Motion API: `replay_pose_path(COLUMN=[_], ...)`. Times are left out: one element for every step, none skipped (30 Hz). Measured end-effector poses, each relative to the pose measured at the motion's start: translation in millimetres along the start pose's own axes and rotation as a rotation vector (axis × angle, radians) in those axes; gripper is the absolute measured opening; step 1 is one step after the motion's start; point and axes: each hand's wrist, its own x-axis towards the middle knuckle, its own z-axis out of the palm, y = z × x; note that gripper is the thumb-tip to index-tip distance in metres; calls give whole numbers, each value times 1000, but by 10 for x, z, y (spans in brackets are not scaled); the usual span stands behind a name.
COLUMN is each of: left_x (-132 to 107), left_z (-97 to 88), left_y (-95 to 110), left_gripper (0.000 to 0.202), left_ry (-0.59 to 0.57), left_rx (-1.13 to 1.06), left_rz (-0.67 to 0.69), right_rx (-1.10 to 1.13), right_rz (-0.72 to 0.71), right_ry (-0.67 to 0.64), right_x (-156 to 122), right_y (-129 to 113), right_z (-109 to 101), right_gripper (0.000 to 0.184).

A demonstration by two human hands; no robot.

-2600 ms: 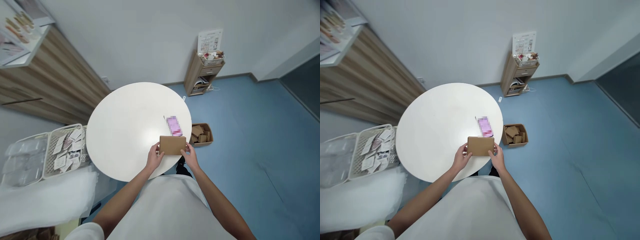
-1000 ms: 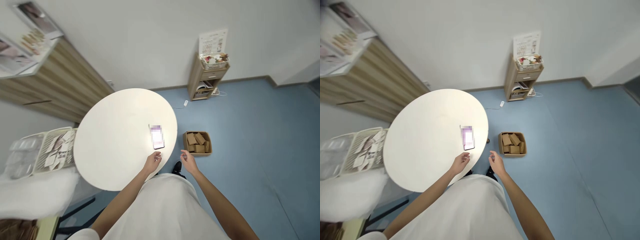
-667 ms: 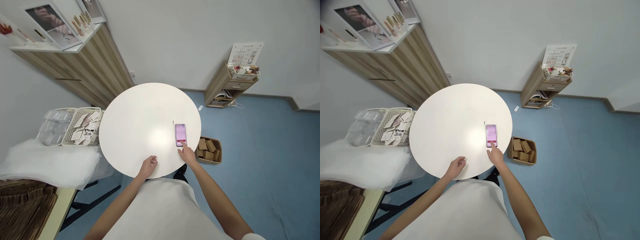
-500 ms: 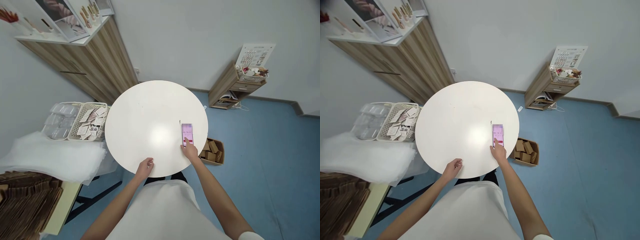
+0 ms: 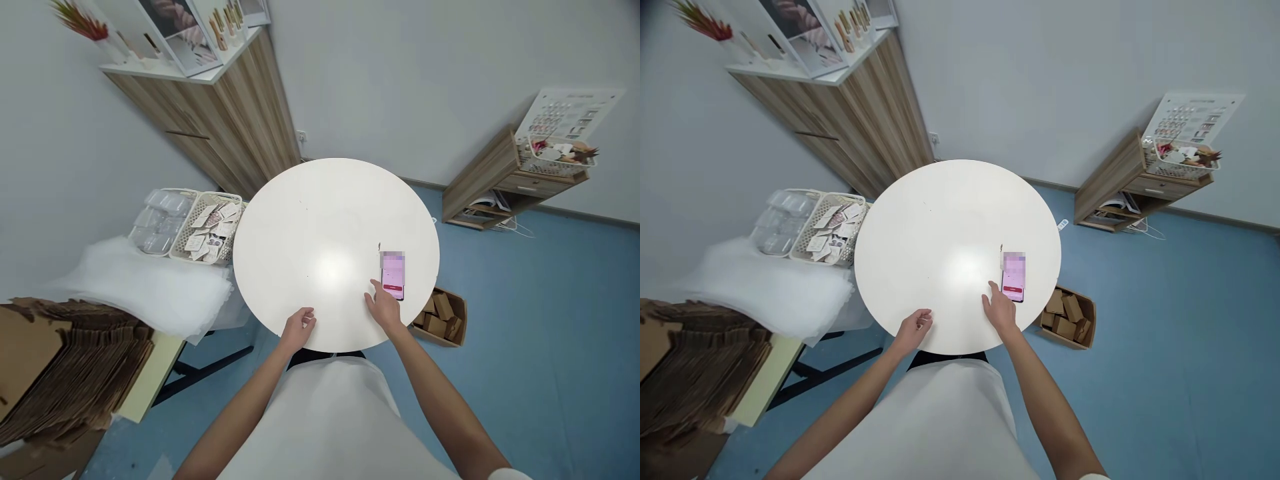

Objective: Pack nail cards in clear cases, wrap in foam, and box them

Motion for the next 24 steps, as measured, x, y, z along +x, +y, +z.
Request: replay_pose_path(left_x=[-5, -10, -18, -25, -33, -38, -39, -36, -29, -17, -3, 14, 33, 54, 79, 106, 135, 166, 199, 232, 266, 301, 336, 372], left_z=[-36, -82, -135, -197, -266, -343, -428, -522, -625, -737, -855, -979, -1105, -1234, -1361, -1487, -1610, -1729, -1845, -1958, -2069, -2178, -2288, -2397], left_y=[13, 27, 40, 50, 54, 50, 36, 11, -24, -70, -124, -185, -251, -321, -395, -473, -553, -635, -718, -800, -880, -954, -1022, -1082], left_gripper=[33, 34, 35, 36, 37, 38, 39, 40, 41, 41, 42, 43, 43, 44, 44, 44, 43, 43, 42, 40, 39, 39, 39, 39], left_ry=[10, 21, 30, 38, 47, 53, 61, 69, 81, 101, 123, 146, 168, 185, 199, 208, 215, 224, 235, 249, 267, 284, 297, 306], left_rx=[4, 7, 11, 15, 22, 31, 43, 56, 68, 79, 87, 93, 95, 95, 91, 85, 76, 63, 44, 21, -4, -27, -42, -46], left_rz=[-5, -10, -13, -11, -3, 11, 27, 43, 50, 47, 41, 29, 15, 2, -9, -17, -19, -15, -5, 4, 12, 19, 23, 23], right_rx=[7, 14, 24, 35, 49, 65, 83, 102, 119, 136, 148, 156, 160, 159, 153, 144, 133, 122, 111, 102, 98, 97, 102, 112], right_rz=[-39, -83, -128, -173, -218, -260, -298, -339, -380, -426, -470, -510, -546, -572, -590, -600, -604, -606, -610, -618, -630, -641, -649, -648], right_ry=[-3, -14, -30, -52, -77, -106, -135, -163, -190, -213, -234, -255, -277, -298, -321, -342, -357, -365, -366, -361, -352, -337, -320, -304], right_x=[-21, -39, -53, -62, -67, -64, -55, -40, -20, 4, 28, 53, 76, 100, 123, 148, 174, 201, 231, 262, 294, 327, 360, 394], right_y=[-66, -136, -209, -285, -365, -450, -543, -646, -761, -887, -1024, -1171, -1325, -1483, -1644, -1805, -1965, -2124, -2280, -2432, -2581, -2726, -2865, -3000], right_z=[15, 29, 42, 55, 68, 84, 103, 126, 155, 188, 226, 268, 314, 364, 417, 474, 533, 593, 653, 711, 765, 814, 859, 897], right_gripper=[44, 43, 43, 42, 41, 40, 40, 39, 39, 39, 39, 39, 38, 38, 37, 36, 35, 35, 34, 34, 34, 33, 33, 33])
